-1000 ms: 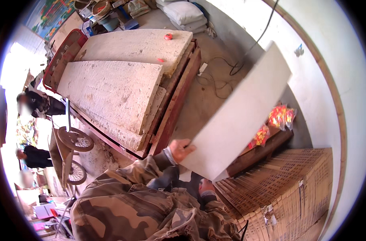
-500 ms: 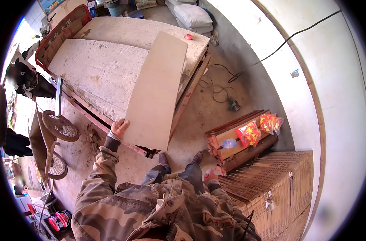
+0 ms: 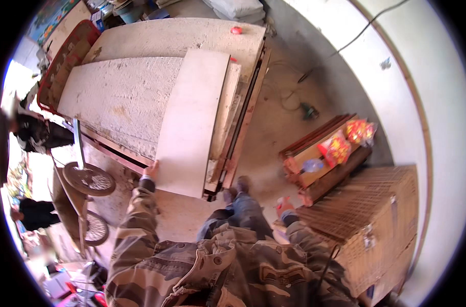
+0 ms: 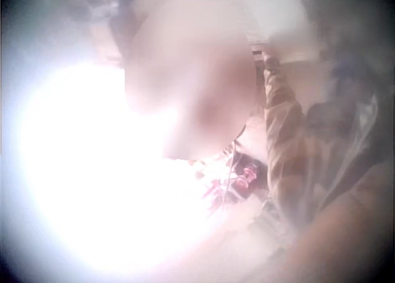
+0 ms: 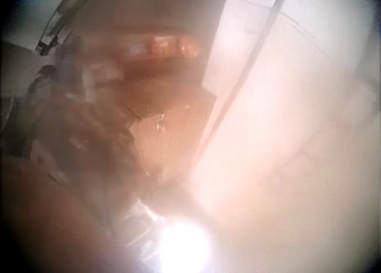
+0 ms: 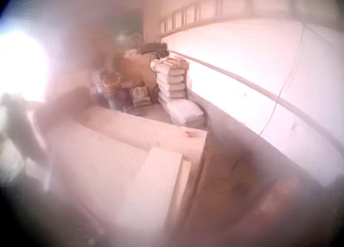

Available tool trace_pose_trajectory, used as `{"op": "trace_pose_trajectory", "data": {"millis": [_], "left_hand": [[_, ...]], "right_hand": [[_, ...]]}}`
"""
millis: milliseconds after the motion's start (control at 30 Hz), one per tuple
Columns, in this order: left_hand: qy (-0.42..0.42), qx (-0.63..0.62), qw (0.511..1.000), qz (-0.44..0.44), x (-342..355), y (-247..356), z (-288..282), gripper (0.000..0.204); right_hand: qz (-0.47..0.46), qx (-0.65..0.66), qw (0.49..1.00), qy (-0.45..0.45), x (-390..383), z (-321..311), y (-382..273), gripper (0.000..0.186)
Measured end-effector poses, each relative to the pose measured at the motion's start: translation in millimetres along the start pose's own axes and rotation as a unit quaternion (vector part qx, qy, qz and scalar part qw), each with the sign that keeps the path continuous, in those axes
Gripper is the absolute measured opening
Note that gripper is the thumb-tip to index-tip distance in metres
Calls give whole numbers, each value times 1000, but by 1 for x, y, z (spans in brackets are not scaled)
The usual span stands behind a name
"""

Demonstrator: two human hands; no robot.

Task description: The person measures a large stone slab with a tape measure and marks it. They then use a power angle grinder to cut along the marked line on the slab while pouring water from a bottle onto the cutting area.

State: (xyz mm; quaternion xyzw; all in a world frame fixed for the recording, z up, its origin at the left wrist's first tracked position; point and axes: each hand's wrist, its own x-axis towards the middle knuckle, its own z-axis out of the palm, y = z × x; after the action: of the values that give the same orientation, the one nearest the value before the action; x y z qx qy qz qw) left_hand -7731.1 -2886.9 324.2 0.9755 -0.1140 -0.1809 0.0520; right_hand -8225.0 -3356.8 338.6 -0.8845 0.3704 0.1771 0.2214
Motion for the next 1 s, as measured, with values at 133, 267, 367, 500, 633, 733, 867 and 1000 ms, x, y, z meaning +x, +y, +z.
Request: {"op": "trace_pose_trajectory", "data": {"millis": [133,267,367,500,633,733,867,1000], "left_hand": [[48,-188,975,-108,-18,76,-4,71],[44,-196,974,-105,0,67,-7,70],[31,-206,976,-69,19,36,9,72],[26,-184,975,-124,24,43,17,76],[-3,-277,953,-122,32,47,-2,74],[-13,-209,974,-91,46,37,-9,75],[-69,-202,975,-62,67,14,2,84],[-68,-153,985,-44,85,39,-9,78]], "right_hand": [[58,136,989,-8,-1,18,4,28],[36,168,985,13,5,8,-31,25],[30,154,987,36,7,19,-56,24],[89,232,967,57,6,18,-110,24],[104,265,955,83,-1,-3,-205,25],[-16,208,965,156,5,18,-254,30],[-94,249,956,127,42,38,-307,38],[15,329,943,33,71,41,-343,41]]}}
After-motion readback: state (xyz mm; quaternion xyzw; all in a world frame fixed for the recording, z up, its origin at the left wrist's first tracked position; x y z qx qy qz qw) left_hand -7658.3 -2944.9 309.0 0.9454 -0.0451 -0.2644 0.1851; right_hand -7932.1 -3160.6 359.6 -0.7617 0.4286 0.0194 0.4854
